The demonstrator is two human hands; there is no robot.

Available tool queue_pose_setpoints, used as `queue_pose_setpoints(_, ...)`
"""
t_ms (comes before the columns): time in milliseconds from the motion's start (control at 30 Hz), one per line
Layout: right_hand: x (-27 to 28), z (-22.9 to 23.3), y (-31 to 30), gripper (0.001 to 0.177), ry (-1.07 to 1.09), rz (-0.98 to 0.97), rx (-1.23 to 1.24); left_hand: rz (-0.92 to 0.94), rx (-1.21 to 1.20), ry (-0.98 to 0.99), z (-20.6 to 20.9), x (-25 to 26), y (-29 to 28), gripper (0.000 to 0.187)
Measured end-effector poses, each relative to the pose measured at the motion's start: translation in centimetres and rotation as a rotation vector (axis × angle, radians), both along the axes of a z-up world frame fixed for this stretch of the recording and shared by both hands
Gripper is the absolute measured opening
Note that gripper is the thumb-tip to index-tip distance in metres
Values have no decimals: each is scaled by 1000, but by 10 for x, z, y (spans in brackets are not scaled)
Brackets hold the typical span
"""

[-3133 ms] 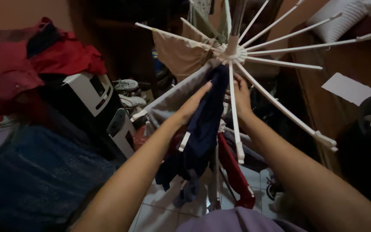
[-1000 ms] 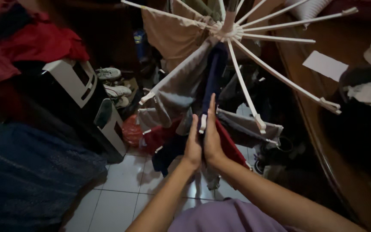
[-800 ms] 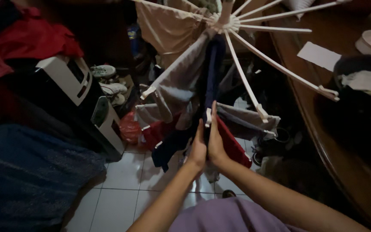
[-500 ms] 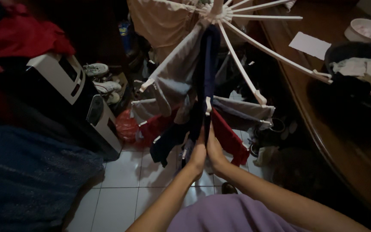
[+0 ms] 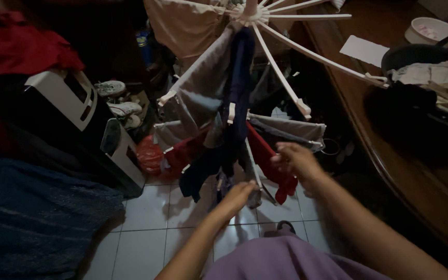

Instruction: The person takes various pieces of clothing from a black laundry basket and hangs them on a white radial drying rack. The items include underwear, socks, and shirts, which are draped over the rack's arms one by one.

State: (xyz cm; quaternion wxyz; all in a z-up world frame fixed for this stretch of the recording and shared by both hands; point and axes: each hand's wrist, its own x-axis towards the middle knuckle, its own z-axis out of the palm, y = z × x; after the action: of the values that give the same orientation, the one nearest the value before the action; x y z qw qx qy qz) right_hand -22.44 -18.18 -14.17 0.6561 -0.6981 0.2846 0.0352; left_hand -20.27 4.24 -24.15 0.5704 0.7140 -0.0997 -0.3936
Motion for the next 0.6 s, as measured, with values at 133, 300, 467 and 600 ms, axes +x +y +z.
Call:
queue_pose_setpoints(133, -5, 21, -38, 75, -17, -134, -101, 50, -372, -215, 40, -6, -25, 39)
queue_pose_setpoints(300, -6, 8, -92, 66, -259, -169, 216, 80, -444, -163, 95, -7, -71, 57)
queue_pose_setpoints(467, -20, 21, -122, 87, -214, -121, 144, -52, -410, -294, 58, -2, -133, 40)
queue_pose_setpoints(600, -34, 29, -169, 62, -180, -138, 147, 21, -430, -274, 70, -17, -182, 32)
